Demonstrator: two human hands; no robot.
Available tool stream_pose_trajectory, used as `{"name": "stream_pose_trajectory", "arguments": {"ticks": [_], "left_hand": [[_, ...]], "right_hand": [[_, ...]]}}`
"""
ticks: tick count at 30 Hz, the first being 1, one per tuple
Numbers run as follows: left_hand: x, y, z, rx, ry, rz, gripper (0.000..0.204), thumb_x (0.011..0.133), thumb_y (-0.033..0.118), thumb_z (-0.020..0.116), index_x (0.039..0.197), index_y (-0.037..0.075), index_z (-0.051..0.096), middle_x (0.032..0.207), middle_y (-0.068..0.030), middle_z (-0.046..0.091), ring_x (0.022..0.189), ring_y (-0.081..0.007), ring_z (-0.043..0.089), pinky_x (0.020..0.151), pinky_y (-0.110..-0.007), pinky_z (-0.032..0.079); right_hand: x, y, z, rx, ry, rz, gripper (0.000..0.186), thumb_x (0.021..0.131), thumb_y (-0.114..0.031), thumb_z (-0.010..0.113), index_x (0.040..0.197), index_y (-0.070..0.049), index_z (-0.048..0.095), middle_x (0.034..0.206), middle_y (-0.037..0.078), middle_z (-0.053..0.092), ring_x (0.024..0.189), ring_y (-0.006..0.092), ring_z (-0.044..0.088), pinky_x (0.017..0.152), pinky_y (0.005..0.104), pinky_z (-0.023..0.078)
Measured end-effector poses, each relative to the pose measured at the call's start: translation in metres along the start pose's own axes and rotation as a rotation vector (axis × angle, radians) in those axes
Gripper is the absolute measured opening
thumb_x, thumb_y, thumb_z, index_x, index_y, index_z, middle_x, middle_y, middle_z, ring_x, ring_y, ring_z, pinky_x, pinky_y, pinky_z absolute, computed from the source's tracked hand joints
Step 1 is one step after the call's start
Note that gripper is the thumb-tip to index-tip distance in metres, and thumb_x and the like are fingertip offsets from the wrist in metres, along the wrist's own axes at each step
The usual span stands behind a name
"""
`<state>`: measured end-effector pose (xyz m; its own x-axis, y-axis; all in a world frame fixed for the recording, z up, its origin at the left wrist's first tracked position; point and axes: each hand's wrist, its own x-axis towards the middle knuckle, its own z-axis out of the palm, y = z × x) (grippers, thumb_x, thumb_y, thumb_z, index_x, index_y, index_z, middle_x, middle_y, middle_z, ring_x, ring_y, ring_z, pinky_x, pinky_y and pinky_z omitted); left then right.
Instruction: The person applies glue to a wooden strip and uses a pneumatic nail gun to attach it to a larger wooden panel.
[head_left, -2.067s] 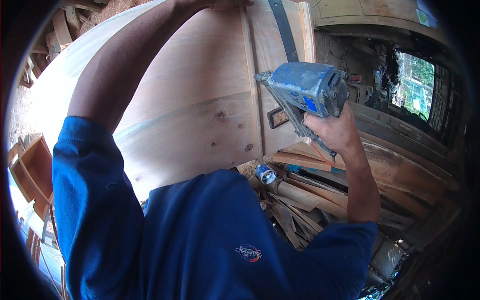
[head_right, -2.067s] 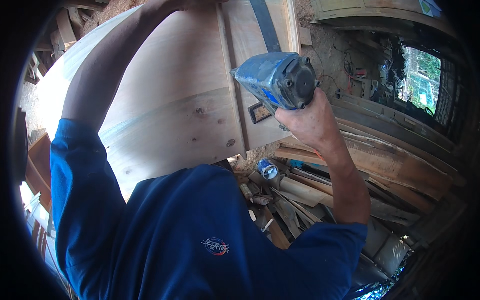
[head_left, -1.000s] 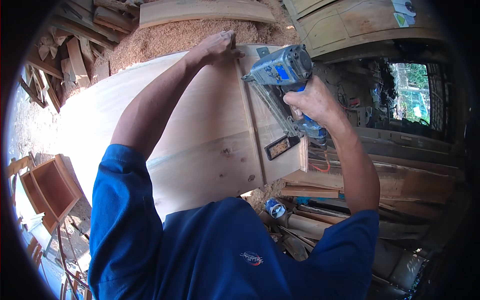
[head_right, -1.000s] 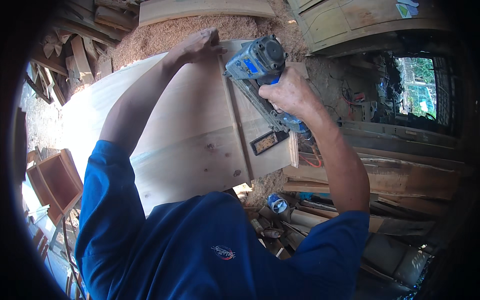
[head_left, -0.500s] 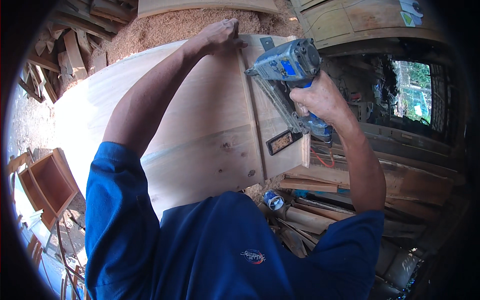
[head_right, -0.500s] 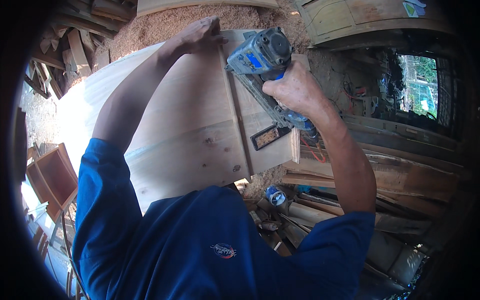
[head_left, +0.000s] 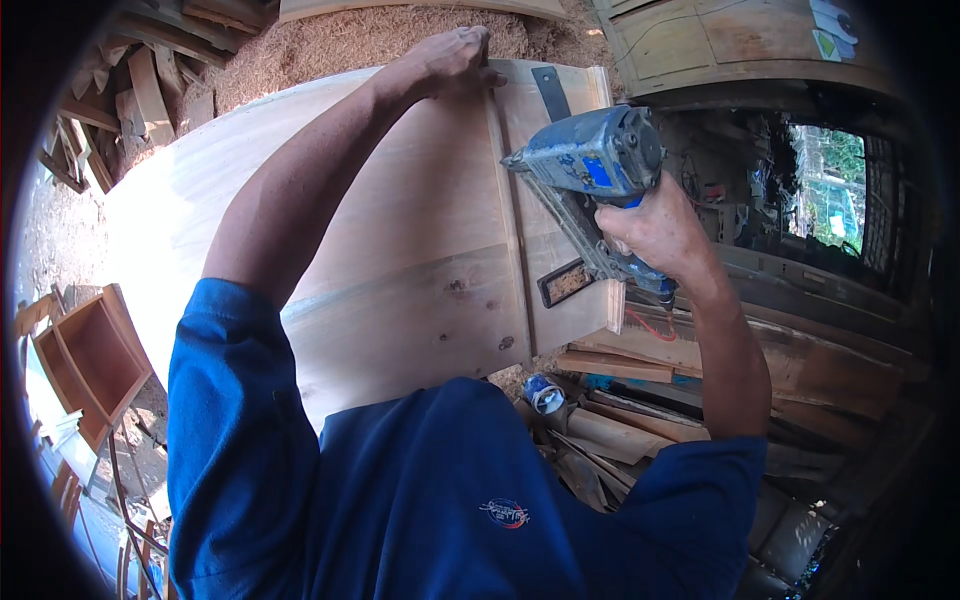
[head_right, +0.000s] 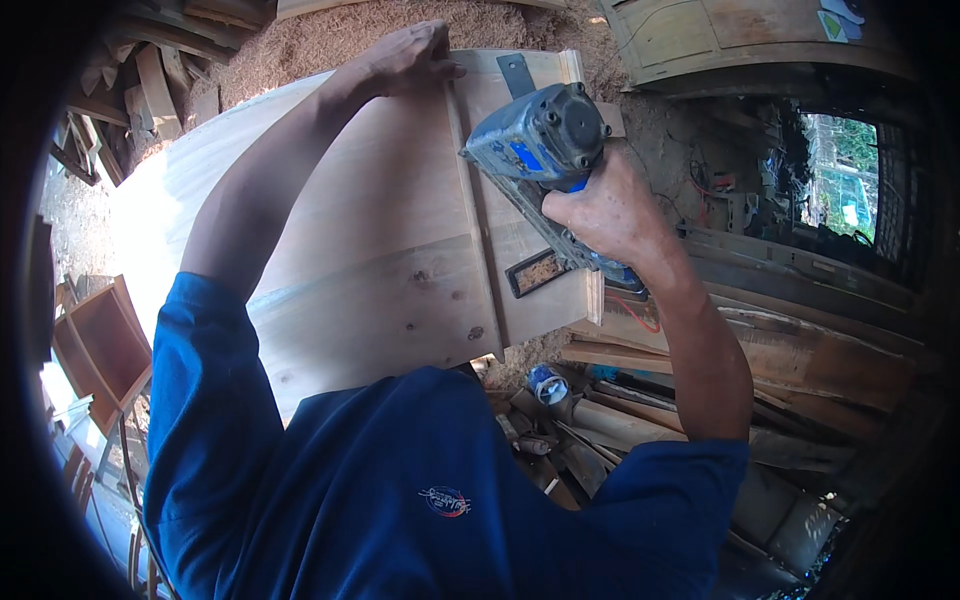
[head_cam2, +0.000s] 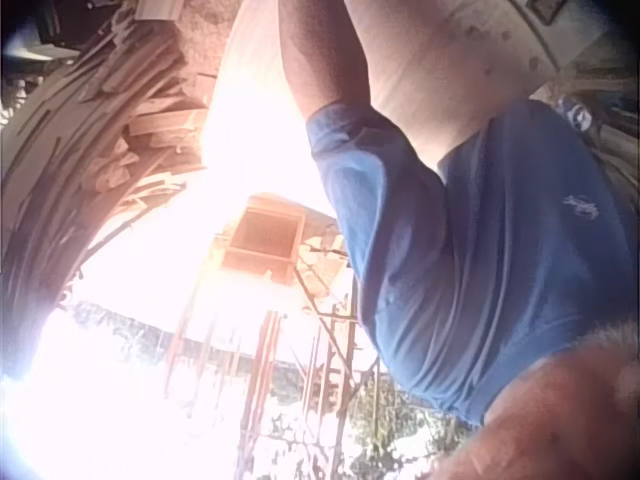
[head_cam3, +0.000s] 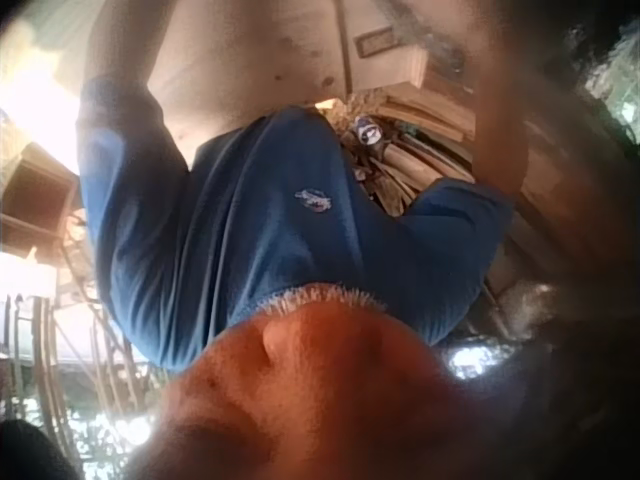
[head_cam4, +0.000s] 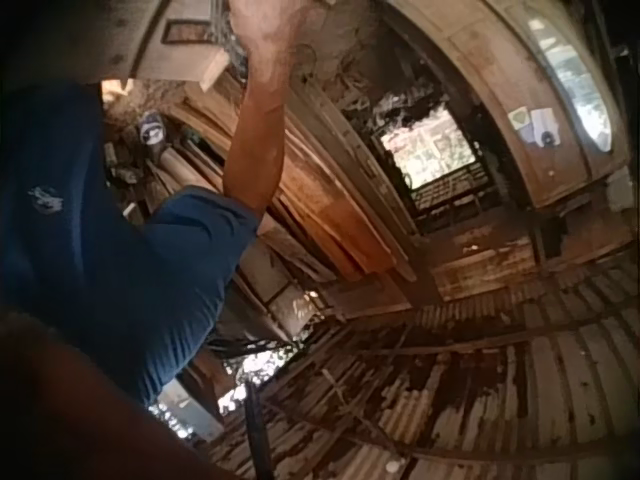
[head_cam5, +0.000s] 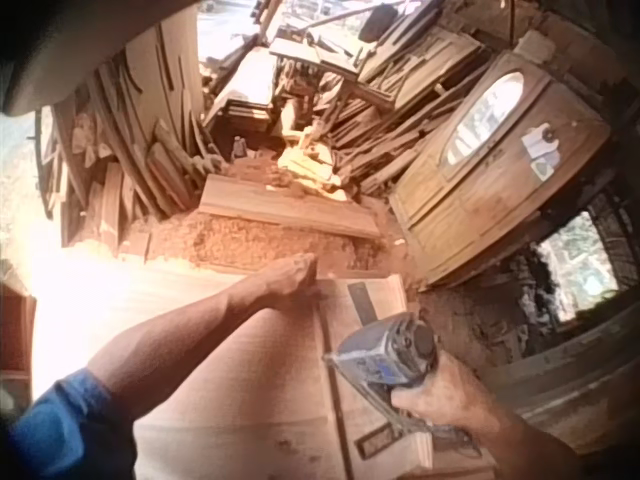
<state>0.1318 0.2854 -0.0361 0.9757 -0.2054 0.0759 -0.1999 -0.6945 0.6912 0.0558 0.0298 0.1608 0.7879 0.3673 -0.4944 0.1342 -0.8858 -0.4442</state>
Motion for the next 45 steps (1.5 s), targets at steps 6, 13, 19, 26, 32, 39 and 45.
{"name": "stream_pose_trajectory", "arguments": {"ticks": [6,13,19,26,32,39,45], "left_hand": [[0.000,-0.002,0.002,0.008,0.002,-0.009,0.045,0.088,0.044,0.069,0.096,0.001,0.057,0.094,-0.0167,0.061,0.094,-0.0313,0.062,0.083,-0.040,0.048],[0.001,-0.003,0.002,0.016,0.022,0.024,0.047,0.087,0.045,0.070,0.095,0.000,0.058,0.095,-0.0173,0.061,0.094,-0.0308,0.062,0.083,-0.040,0.048],[0.012,-0.021,0.016,0.081,0.023,0.023,0.059,0.087,0.052,0.067,0.105,-0.003,0.056,0.109,-0.0225,0.064,0.110,-0.0353,0.061,0.095,-0.042,0.047],[0.009,-0.011,0.011,0.002,0.011,0.051,0.045,0.083,0.041,0.073,0.083,-0.002,0.062,0.084,-0.0234,0.063,0.081,-0.0372,0.062,0.069,-0.045,0.048],[0.008,-0.031,0.025,0.001,0.137,0.167,0.045,0.082,0.043,0.075,0.078,0.001,0.059,0.081,-0.0218,0.058,0.079,-0.0365,0.058,0.070,-0.044,0.047],[0.008,-0.025,0.019,0.007,0.080,0.122,0.043,0.083,0.040,0.075,0.087,0.000,0.060,0.077,-0.0190,0.059,0.072,-0.0352,0.058,0.065,-0.044,0.047],[0.001,0.004,-0.006,-0.001,-0.016,-0.017,0.047,0.085,0.044,0.072,0.095,0.000,0.060,0.096,-0.0176,0.062,0.096,-0.0316,0.062,0.084,-0.039,0.049]], "right_hand": [[-0.005,-0.009,0.005,-0.043,0.053,0.044,0.028,0.074,-0.014,0.068,0.097,0.001,0.067,0.086,0.011,0.070,0.081,0.0178,0.064,0.081,0.0355,0.050],[-0.005,0.001,0.007,0.023,0.054,0.002,0.028,0.074,-0.013,0.068,0.099,0.001,0.066,0.086,0.011,0.069,0.081,0.0174,0.063,0.081,0.0353,0.050],[-0.002,0.001,0.005,-0.001,0.008,0.018,0.027,0.074,-0.012,0.068,0.097,0.002,0.065,0.084,0.009,0.068,0.078,0.0164,0.061,0.079,0.0350,0.050],[-0.003,-0.004,0.005,-0.049,0.020,0.052,0.028,0.073,-0.013,0.066,0.098,0.001,0.067,0.085,0.016,0.070,0.080,0.0239,0.066,0.082,0.0381,0.052],[-0.006,-0.003,0.010,-0.038,0.070,-0.035,0.026,0.073,-0.013,0.065,0.096,0.001,0.068,0.083,0.016,0.070,0.078,0.0251,0.066,0.080,0.0395,0.052],[-0.001,0.004,0.006,-0.059,0.026,-0.049,0.020,0.074,-0.012,0.065,0.089,0.001,0.065,0.068,0.009,0.064,0.062,0.0177,0.058,0.067,0.0373,0.049],[-0.004,-0.019,-0.003,-0.100,-0.041,0.075,0.028,0.073,-0.014,0.064,0.097,0.002,0.068,0.084,0.019,0.070,0.079,0.0289,0.067,0.079,0.0394,0.052]]}}
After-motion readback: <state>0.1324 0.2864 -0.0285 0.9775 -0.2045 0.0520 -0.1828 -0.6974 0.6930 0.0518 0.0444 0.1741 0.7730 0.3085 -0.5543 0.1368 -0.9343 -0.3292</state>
